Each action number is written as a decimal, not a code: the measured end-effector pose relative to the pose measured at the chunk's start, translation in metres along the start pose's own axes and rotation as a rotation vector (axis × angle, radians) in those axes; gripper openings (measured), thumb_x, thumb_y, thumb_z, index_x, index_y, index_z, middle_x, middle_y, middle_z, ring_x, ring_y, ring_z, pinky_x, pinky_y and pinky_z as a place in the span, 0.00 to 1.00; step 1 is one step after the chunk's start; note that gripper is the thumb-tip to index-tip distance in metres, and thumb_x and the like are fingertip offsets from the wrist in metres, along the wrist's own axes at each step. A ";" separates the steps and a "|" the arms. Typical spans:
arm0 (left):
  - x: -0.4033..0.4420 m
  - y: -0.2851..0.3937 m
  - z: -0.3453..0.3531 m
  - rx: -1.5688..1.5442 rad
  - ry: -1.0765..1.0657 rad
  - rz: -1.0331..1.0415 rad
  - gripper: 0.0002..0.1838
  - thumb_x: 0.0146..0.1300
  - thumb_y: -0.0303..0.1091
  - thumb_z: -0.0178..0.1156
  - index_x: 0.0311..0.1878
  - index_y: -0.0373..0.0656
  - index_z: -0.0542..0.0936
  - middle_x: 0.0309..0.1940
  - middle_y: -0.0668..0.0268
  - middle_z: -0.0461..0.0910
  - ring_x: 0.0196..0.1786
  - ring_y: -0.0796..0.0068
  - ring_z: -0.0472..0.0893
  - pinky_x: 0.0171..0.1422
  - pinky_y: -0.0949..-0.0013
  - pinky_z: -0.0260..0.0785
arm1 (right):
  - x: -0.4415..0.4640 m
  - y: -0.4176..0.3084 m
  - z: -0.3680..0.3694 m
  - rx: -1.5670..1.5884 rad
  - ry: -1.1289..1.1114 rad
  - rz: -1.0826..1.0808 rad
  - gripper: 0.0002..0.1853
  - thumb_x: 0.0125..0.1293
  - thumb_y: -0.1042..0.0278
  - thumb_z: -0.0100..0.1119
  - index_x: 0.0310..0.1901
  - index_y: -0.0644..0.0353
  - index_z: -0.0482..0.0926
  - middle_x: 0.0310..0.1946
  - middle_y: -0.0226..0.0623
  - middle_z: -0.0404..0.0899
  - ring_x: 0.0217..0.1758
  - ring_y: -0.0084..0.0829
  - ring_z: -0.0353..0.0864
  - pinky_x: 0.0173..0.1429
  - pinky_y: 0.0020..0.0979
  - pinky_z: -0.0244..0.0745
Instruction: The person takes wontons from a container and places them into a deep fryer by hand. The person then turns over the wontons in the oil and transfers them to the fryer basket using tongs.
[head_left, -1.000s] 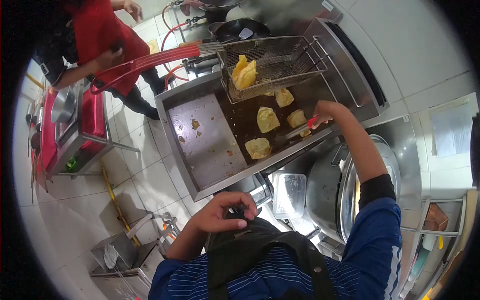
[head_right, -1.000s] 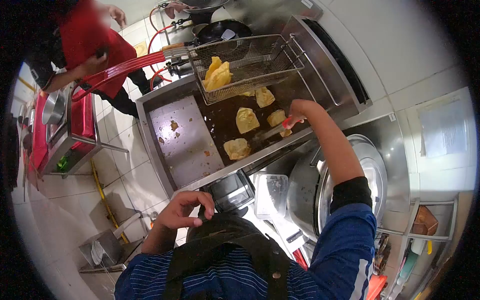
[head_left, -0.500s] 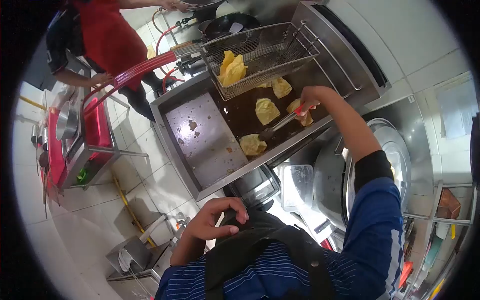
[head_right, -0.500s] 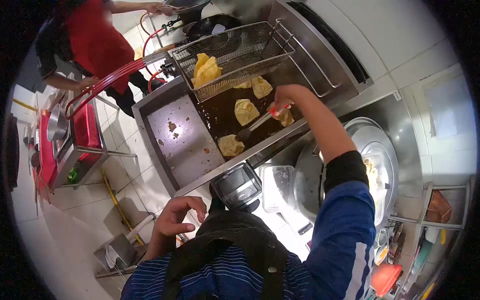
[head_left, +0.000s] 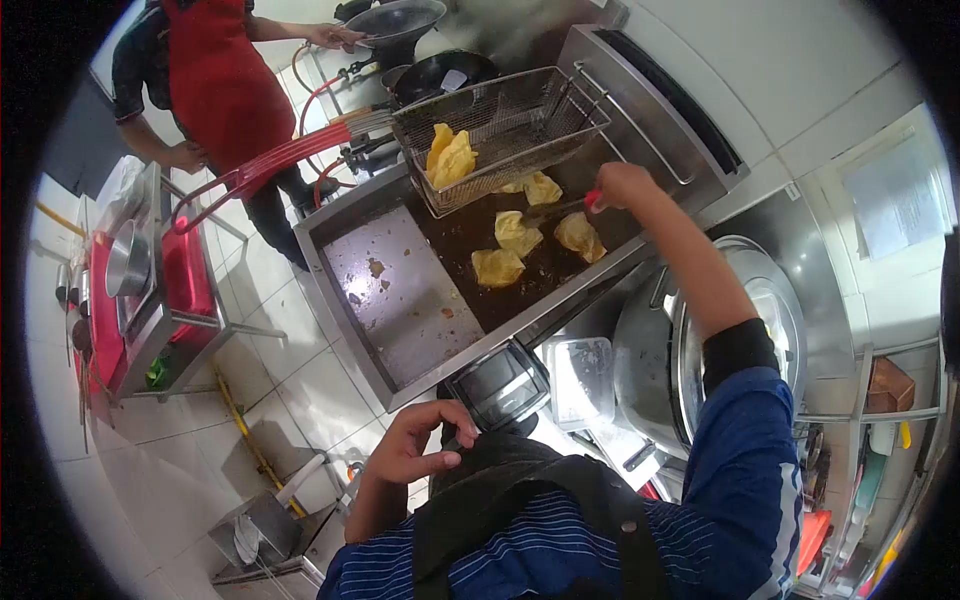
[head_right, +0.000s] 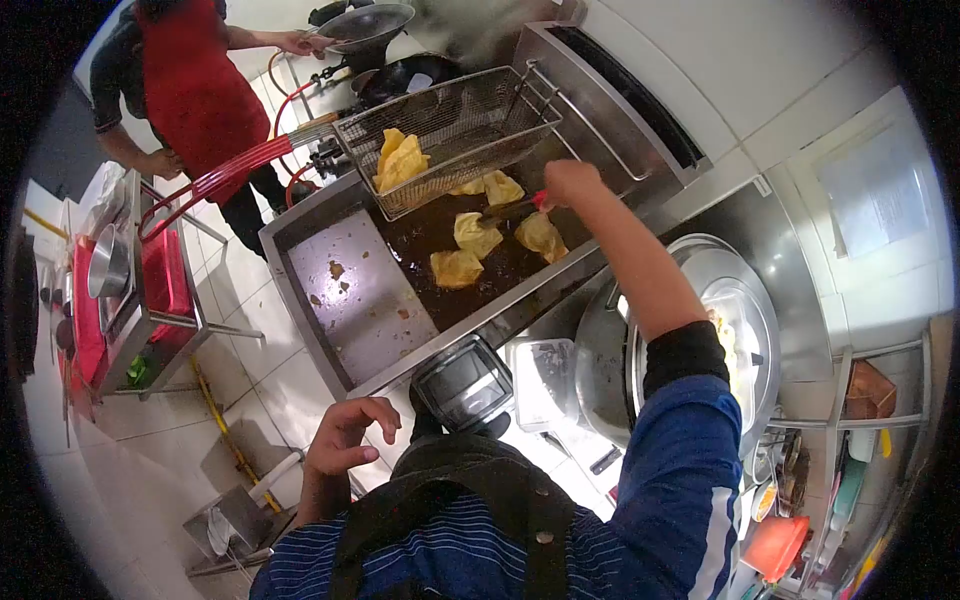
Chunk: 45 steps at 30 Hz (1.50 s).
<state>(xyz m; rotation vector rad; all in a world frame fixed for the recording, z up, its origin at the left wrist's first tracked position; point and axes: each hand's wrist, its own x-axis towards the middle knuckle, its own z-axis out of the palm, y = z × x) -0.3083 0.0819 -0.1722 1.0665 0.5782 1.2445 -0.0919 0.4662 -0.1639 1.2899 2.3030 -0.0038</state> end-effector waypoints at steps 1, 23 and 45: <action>-0.001 0.000 0.000 0.003 0.010 0.002 0.14 0.47 0.30 0.61 0.38 0.37 0.75 0.31 0.64 0.74 0.35 0.75 0.72 0.44 0.72 0.62 | -0.001 -0.003 0.009 0.006 0.044 -0.021 0.21 0.38 0.50 0.69 0.34 0.52 0.82 0.33 0.37 0.80 0.39 0.39 0.78 0.40 0.38 0.72; -0.027 0.015 -0.014 0.012 0.246 -0.028 0.16 0.45 0.34 0.63 0.36 0.36 0.75 0.29 0.61 0.74 0.37 0.69 0.73 0.48 0.66 0.62 | 0.016 -0.040 0.121 -0.224 0.384 0.168 0.04 0.47 0.70 0.58 0.27 0.52 0.80 0.25 0.29 0.78 0.31 0.29 0.79 0.24 0.30 0.68; -0.016 0.019 -0.008 -0.047 0.042 0.056 0.14 0.50 0.26 0.60 0.41 0.37 0.73 0.36 0.66 0.72 0.41 0.77 0.71 0.48 0.73 0.61 | -0.187 0.011 -0.049 -0.113 0.506 0.182 0.06 0.46 0.64 0.59 0.22 0.56 0.79 0.23 0.39 0.78 0.29 0.40 0.79 0.30 0.38 0.72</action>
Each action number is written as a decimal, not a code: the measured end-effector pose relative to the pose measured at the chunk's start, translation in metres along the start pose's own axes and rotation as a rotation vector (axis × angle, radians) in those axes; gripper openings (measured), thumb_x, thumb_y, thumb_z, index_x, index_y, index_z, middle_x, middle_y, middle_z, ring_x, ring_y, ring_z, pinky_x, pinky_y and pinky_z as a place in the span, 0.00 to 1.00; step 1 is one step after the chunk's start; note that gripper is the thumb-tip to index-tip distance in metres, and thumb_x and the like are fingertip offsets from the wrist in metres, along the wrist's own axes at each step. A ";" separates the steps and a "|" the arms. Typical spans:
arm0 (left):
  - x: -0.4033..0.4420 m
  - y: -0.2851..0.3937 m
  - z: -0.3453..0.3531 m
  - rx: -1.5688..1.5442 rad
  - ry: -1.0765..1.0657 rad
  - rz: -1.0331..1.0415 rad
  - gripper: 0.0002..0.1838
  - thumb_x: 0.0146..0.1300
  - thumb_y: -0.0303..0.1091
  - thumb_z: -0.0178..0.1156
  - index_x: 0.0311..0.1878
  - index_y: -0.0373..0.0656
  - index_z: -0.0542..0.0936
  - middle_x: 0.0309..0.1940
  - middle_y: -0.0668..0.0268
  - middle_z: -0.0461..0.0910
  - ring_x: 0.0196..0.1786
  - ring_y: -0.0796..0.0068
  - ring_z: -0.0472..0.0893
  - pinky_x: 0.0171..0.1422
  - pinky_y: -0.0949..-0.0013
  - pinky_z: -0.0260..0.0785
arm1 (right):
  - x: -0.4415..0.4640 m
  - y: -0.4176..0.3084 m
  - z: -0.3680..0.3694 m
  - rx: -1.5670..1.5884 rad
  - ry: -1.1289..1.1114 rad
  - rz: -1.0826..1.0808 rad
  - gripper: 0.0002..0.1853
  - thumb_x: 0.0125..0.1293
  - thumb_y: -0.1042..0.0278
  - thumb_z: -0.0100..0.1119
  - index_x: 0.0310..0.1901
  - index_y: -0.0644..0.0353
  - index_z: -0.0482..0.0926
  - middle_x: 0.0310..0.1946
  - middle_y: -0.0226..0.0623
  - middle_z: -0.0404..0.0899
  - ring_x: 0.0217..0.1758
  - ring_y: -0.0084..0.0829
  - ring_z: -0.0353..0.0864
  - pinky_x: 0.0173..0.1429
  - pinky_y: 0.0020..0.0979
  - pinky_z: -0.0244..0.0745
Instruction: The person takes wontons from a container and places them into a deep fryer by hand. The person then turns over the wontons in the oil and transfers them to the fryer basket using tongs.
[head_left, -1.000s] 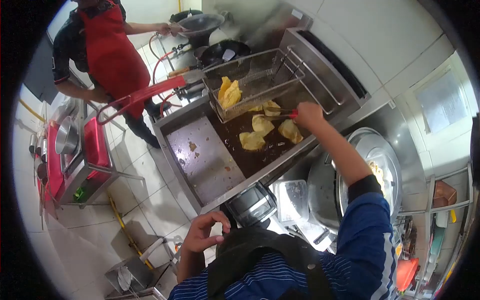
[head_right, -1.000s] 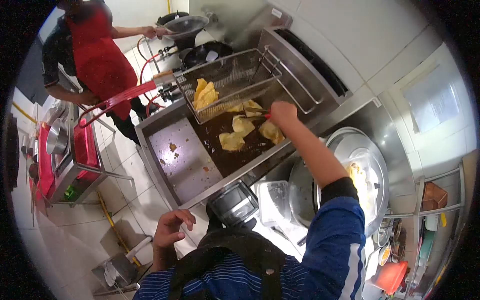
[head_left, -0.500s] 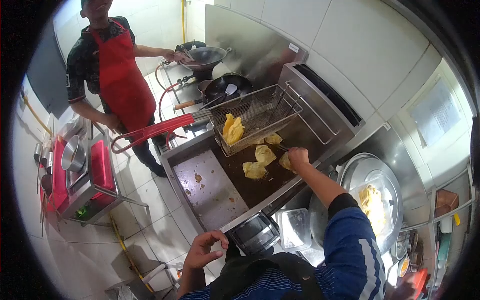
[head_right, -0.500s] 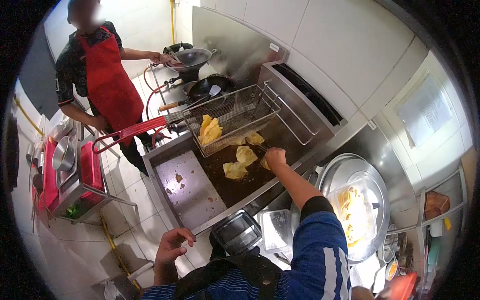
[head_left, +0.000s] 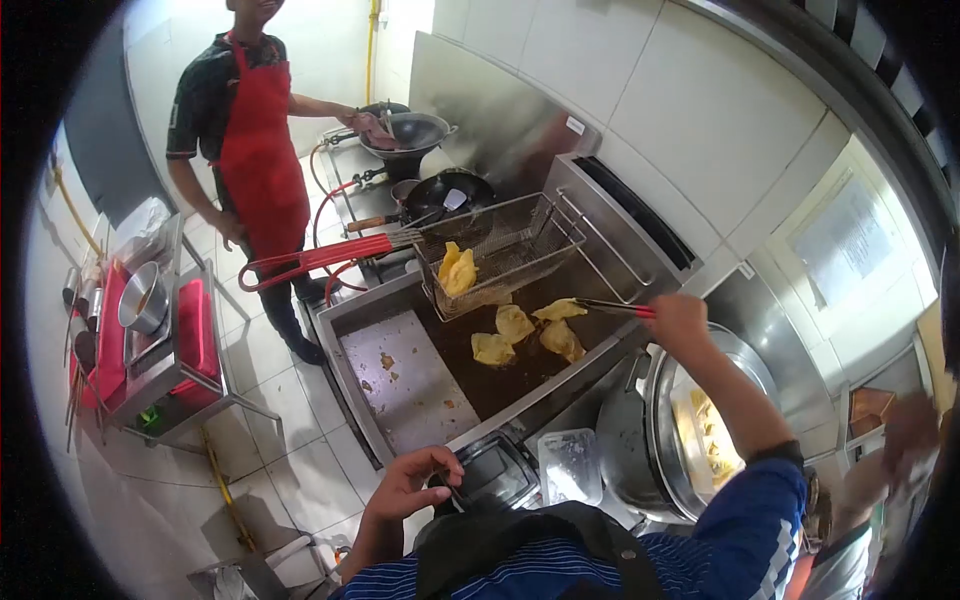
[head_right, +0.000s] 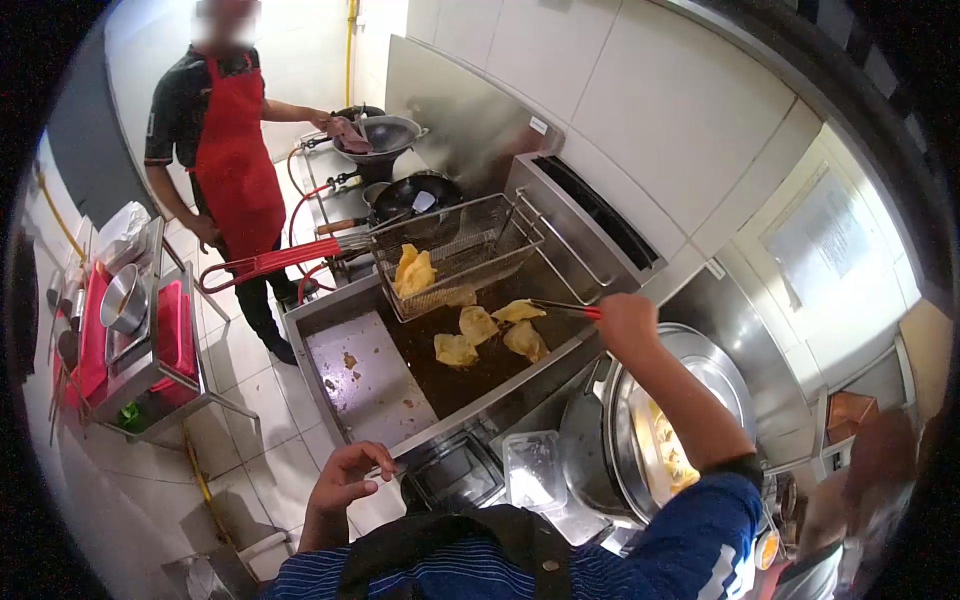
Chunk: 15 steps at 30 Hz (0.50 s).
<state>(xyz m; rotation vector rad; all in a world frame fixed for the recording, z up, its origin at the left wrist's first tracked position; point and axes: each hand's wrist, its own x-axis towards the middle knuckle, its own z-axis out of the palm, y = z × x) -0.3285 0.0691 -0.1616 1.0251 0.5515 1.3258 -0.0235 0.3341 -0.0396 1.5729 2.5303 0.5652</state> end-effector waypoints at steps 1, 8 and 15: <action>0.001 -0.001 0.000 0.003 0.007 0.009 0.14 0.50 0.26 0.60 0.41 0.37 0.73 0.36 0.66 0.72 0.41 0.77 0.71 0.48 0.73 0.61 | -0.009 0.002 -0.015 0.010 0.022 0.018 0.07 0.46 0.63 0.59 0.23 0.56 0.79 0.23 0.39 0.78 0.30 0.40 0.79 0.31 0.40 0.72; 0.015 0.002 0.007 0.003 -0.078 -0.035 0.13 0.53 0.28 0.60 0.42 0.37 0.73 0.37 0.67 0.71 0.42 0.78 0.71 0.49 0.74 0.61 | -0.035 0.016 -0.085 0.105 0.233 0.113 0.12 0.48 0.59 0.60 0.35 0.51 0.80 0.28 0.36 0.79 0.32 0.38 0.78 0.37 0.39 0.70; 0.017 -0.003 0.007 0.007 -0.093 -0.026 0.14 0.53 0.30 0.61 0.42 0.37 0.72 0.37 0.66 0.71 0.42 0.79 0.70 0.48 0.73 0.61 | 0.017 -0.018 -0.089 0.081 0.358 -0.119 0.08 0.50 0.63 0.59 0.33 0.52 0.77 0.25 0.33 0.76 0.29 0.37 0.77 0.34 0.37 0.69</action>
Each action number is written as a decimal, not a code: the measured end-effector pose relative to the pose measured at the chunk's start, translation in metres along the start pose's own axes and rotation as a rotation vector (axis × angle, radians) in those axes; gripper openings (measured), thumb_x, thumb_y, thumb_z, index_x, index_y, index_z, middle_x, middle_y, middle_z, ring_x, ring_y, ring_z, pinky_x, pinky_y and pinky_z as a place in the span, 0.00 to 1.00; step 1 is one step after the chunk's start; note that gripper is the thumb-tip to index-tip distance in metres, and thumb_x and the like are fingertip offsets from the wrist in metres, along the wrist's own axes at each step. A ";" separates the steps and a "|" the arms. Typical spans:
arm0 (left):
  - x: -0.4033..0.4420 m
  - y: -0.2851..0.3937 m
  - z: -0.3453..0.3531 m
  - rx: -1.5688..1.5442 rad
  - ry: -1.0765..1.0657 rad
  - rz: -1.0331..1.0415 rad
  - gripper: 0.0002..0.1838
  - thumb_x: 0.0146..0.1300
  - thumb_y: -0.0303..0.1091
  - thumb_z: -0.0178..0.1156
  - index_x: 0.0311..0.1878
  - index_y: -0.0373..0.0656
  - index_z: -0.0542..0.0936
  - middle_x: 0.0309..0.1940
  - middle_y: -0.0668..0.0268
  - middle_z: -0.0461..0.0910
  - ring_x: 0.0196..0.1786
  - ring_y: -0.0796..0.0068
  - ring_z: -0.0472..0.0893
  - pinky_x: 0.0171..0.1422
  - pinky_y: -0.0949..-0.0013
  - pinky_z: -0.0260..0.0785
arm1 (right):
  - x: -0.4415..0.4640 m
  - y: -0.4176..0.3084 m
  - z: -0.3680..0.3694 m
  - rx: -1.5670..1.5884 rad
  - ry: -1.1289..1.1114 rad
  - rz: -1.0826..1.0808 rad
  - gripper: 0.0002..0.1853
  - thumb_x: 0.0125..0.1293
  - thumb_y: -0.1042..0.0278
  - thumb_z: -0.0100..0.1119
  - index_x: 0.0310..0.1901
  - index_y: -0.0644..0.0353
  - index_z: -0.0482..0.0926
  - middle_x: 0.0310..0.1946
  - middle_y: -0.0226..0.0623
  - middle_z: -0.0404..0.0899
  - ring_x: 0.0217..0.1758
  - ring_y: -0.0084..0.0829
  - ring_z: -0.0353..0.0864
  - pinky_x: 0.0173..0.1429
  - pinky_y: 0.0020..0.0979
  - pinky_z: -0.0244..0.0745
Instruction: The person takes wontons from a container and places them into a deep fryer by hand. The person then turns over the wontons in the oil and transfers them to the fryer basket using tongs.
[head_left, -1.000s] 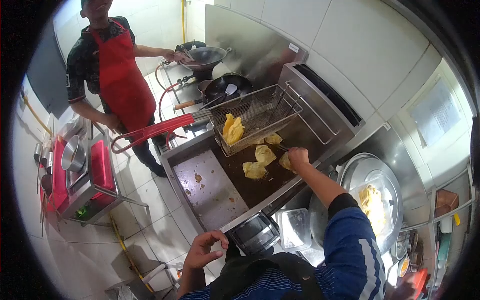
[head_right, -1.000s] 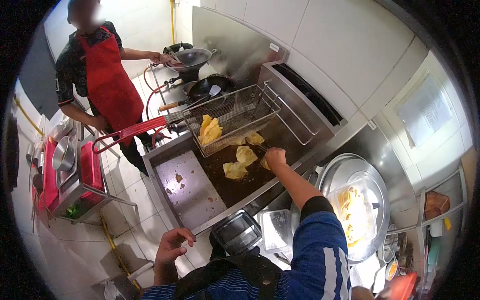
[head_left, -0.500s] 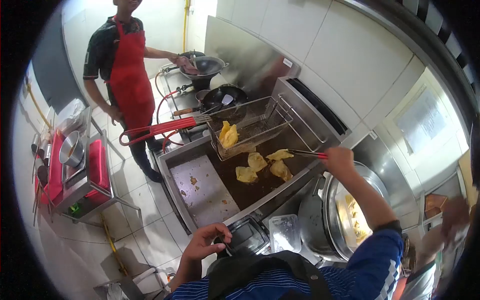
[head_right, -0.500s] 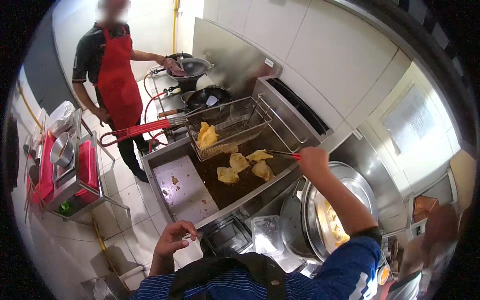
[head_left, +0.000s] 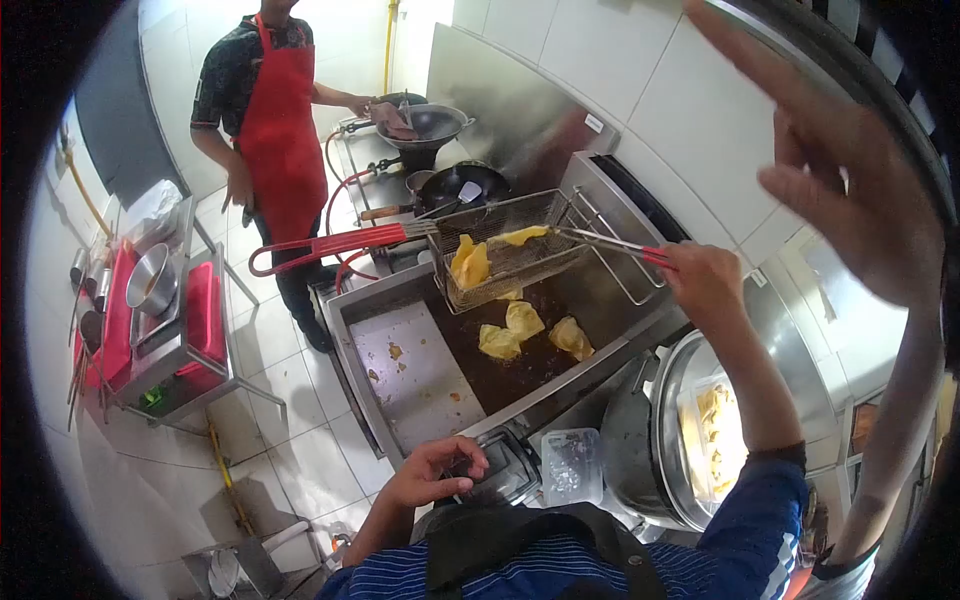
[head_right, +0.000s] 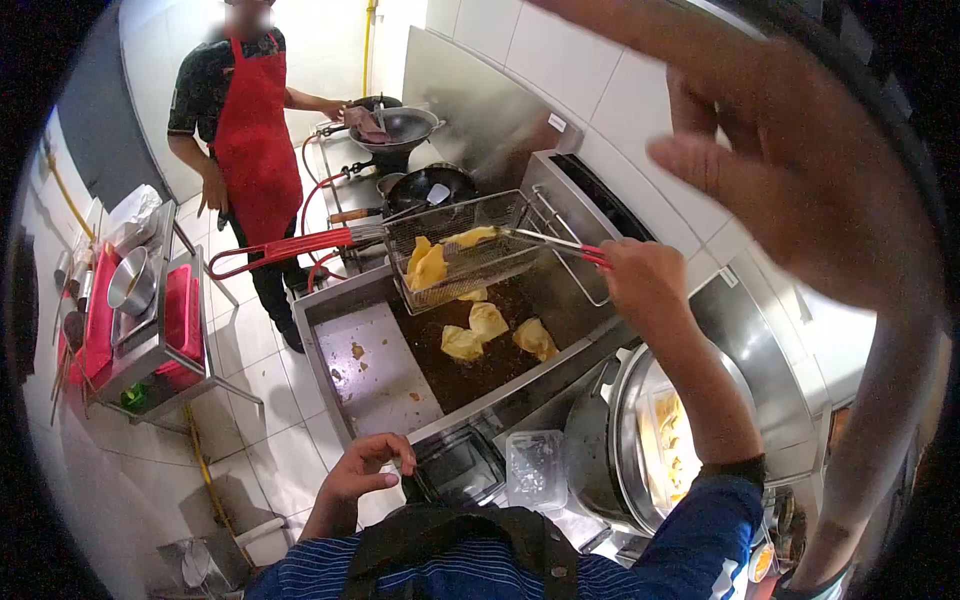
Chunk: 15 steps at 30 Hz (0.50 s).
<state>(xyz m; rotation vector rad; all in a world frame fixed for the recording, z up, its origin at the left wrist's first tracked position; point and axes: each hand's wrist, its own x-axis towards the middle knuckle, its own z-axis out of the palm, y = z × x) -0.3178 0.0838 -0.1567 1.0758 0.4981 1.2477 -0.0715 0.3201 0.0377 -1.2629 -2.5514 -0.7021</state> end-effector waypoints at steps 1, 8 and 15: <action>-0.002 0.001 -0.001 0.000 0.007 -0.002 0.14 0.53 0.30 0.61 0.42 0.37 0.72 0.37 0.66 0.71 0.42 0.79 0.70 0.48 0.73 0.61 | 0.006 -0.005 0.008 -0.039 -0.034 -0.038 0.07 0.49 0.63 0.59 0.31 0.52 0.77 0.23 0.32 0.75 0.28 0.37 0.76 0.33 0.38 0.69; -0.024 0.008 -0.005 0.037 0.148 0.035 0.13 0.51 0.28 0.61 0.41 0.37 0.74 0.35 0.66 0.72 0.40 0.78 0.71 0.46 0.74 0.61 | 0.042 -0.022 0.051 -0.121 -0.056 -0.328 0.06 0.49 0.62 0.59 0.28 0.51 0.76 0.23 0.29 0.75 0.27 0.34 0.77 0.30 0.35 0.69; -0.027 0.009 -0.009 0.028 0.189 0.062 0.14 0.50 0.28 0.61 0.41 0.37 0.74 0.35 0.67 0.73 0.40 0.79 0.71 0.46 0.74 0.61 | 0.076 -0.035 0.081 -0.039 -0.024 -0.430 0.07 0.46 0.64 0.60 0.28 0.53 0.76 0.24 0.32 0.76 0.30 0.34 0.78 0.33 0.34 0.71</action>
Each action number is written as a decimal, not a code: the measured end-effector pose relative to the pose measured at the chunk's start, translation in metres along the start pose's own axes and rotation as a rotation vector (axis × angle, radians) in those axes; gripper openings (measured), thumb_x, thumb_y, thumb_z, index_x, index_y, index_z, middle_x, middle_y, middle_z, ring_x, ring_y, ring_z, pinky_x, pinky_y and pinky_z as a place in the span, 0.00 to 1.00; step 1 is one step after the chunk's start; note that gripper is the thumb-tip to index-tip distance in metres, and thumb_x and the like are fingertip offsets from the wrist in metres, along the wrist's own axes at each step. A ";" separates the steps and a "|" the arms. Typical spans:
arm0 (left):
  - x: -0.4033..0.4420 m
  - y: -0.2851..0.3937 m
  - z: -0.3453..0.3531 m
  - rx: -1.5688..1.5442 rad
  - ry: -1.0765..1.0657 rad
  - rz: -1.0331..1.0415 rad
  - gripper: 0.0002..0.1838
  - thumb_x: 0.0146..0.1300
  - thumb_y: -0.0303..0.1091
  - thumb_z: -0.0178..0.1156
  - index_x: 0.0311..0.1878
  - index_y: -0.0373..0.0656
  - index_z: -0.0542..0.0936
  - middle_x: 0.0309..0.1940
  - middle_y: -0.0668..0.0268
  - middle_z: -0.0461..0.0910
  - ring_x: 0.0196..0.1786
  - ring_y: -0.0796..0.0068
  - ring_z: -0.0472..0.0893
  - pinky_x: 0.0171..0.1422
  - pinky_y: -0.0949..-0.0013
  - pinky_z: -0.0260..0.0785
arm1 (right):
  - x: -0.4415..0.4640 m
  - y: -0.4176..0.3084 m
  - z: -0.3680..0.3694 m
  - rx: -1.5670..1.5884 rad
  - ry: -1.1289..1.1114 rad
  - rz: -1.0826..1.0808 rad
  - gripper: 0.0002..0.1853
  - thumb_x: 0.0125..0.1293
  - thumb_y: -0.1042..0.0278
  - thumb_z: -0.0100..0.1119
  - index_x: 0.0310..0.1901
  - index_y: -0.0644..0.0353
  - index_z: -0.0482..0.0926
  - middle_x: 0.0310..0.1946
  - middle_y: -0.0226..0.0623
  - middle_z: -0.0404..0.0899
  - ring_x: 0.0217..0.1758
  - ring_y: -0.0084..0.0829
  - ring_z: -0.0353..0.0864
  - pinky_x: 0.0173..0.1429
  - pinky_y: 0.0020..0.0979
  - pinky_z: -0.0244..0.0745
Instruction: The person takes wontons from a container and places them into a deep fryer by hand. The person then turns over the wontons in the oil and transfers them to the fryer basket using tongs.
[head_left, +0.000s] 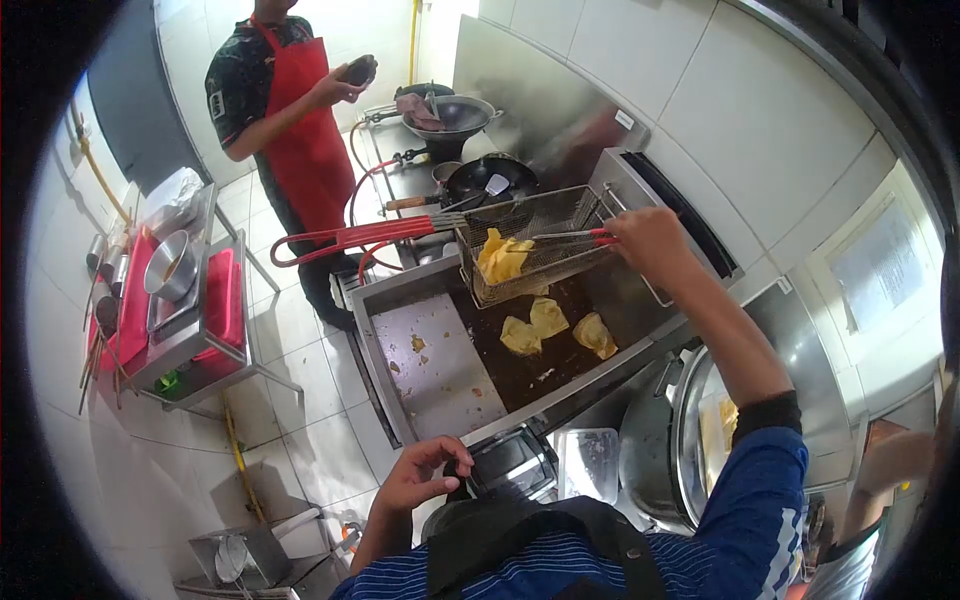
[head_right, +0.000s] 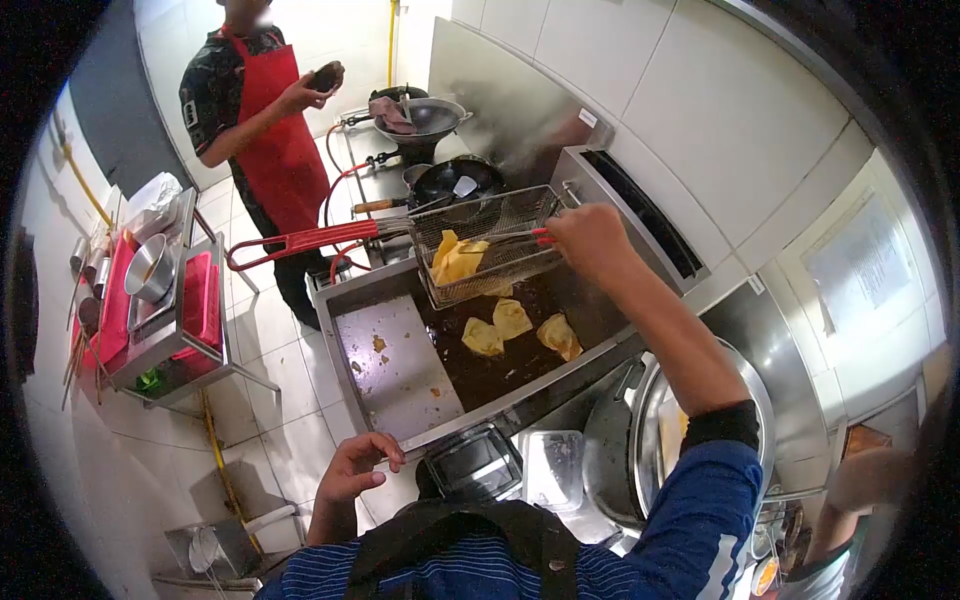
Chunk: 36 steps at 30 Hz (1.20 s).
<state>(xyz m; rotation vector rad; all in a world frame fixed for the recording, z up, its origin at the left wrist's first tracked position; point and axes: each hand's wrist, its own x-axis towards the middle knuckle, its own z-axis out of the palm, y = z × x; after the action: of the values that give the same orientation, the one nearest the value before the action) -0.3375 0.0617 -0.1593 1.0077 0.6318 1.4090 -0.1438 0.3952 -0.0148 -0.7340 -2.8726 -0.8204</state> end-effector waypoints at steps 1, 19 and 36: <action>0.004 -0.002 -0.001 -0.002 -0.006 0.007 0.14 0.50 0.28 0.61 0.41 0.37 0.74 0.35 0.67 0.73 0.40 0.79 0.71 0.46 0.74 0.61 | 0.004 0.003 0.001 0.012 -0.010 0.005 0.08 0.46 0.64 0.61 0.28 0.53 0.75 0.25 0.32 0.76 0.31 0.34 0.78 0.33 0.35 0.72; 0.069 -0.019 0.015 -0.062 -0.201 -0.225 0.13 0.49 0.32 0.62 0.37 0.37 0.74 0.34 0.64 0.73 0.38 0.76 0.72 0.45 0.72 0.62 | -0.082 0.033 -0.065 0.039 -0.410 0.487 0.12 0.45 0.56 0.63 0.30 0.53 0.79 0.25 0.38 0.78 0.34 0.39 0.78 0.35 0.38 0.71; 0.066 -0.035 0.028 0.025 -0.431 -0.198 0.11 0.54 0.31 0.59 0.39 0.38 0.73 0.33 0.68 0.73 0.37 0.79 0.70 0.45 0.75 0.62 | -0.106 -0.094 0.200 -0.038 -0.695 0.395 0.06 0.51 0.68 0.54 0.26 0.49 0.82 0.25 0.29 0.81 0.31 0.30 0.81 0.27 0.32 0.68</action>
<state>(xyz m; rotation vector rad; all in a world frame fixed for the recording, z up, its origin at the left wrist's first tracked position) -0.2887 0.1249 -0.1625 1.1891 0.4164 0.9715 -0.0807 0.3825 -0.2515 -1.8276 -3.0597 -0.6555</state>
